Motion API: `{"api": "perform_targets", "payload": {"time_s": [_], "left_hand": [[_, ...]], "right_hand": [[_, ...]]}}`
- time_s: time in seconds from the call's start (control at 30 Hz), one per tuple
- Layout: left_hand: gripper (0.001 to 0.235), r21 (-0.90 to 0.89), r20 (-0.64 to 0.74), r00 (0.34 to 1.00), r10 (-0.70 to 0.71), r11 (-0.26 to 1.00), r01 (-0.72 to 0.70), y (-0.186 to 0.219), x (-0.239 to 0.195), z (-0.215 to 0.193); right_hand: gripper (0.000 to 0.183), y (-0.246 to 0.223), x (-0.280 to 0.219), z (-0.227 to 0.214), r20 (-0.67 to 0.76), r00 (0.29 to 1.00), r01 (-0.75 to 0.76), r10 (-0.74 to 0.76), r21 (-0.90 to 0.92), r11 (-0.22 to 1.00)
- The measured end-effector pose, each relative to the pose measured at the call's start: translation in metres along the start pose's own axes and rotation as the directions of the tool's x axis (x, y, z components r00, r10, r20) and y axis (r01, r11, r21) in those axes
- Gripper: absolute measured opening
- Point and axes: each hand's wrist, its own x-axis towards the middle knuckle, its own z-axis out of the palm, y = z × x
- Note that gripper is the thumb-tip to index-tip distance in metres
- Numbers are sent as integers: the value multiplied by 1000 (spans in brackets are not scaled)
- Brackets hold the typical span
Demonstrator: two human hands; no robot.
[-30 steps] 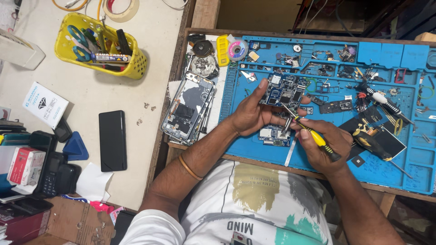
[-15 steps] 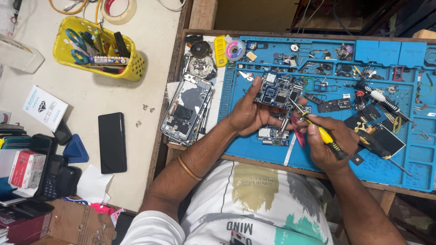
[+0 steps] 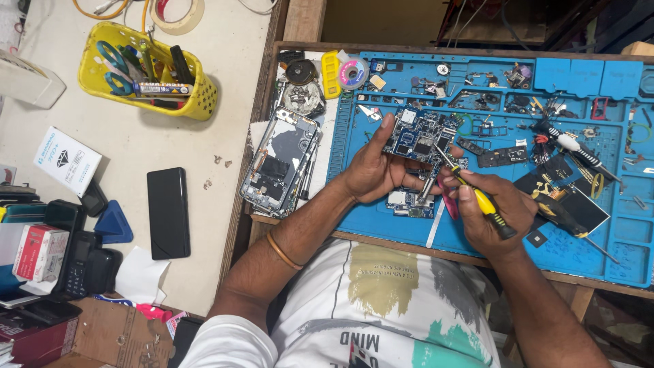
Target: The person uses a screwdriver to adjust components on a small circuit board held in their left hand. They repeatedly probe and turn screws on the board while working at a cluttered electronics repair bench.
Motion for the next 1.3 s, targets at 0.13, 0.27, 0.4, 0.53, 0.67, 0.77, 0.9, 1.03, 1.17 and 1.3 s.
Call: {"api": "perform_targets", "payload": {"time_s": [0.13, 0.27, 0.4, 0.53, 0.67, 0.77, 0.9, 1.03, 1.17, 1.3], "left_hand": [[90, 5, -22, 1000, 6, 1000, -6, 0, 0, -2], [90, 43, -22, 999, 27, 999, -26, 0, 1, 0], [90, 120, -2, 1000, 18, 993, -18, -3, 2, 0], [91, 120, 16, 1000, -4, 993, 2, -4, 0, 0], [93, 188, 30, 1000, 8, 982, -13, -7, 0, 2], [94, 190, 40, 999, 19, 981, -26, -8, 0, 1], [93, 206, -2, 999, 41, 978, -40, -12, 2, -2], [91, 220, -31, 997, 68, 974, -59, -15, 4, -4], [93, 201, 0, 999, 52, 978, -51, -14, 4, -6], [91, 156, 6, 1000, 13, 988, -14, -13, 1, -10]], "right_hand": [[15, -4, 1, -3, 76, 997, 46, -35, -153, 987], [15, -5, 4, -3, 56, 997, 58, -52, -105, 993], [14, -8, 4, -2, 35, 997, 69, -67, -60, 996], [16, -13, 7, 2, 53, 985, 166, -162, -90, 982], [17, -19, 13, 2, 74, 968, 249, -240, -161, 955], [18, -23, 16, 3, 89, 961, 273, -260, -193, 943], [20, -27, 19, 3, 122, 952, 303, -280, -258, 918], [18, -30, 17, 5, 138, 945, 324, -295, -295, 899], [17, -22, 13, 2, 106, 973, 219, -203, -169, 961], [17, -13, 2, -3, 19, 1000, 13, -14, 9, 1000]]}}
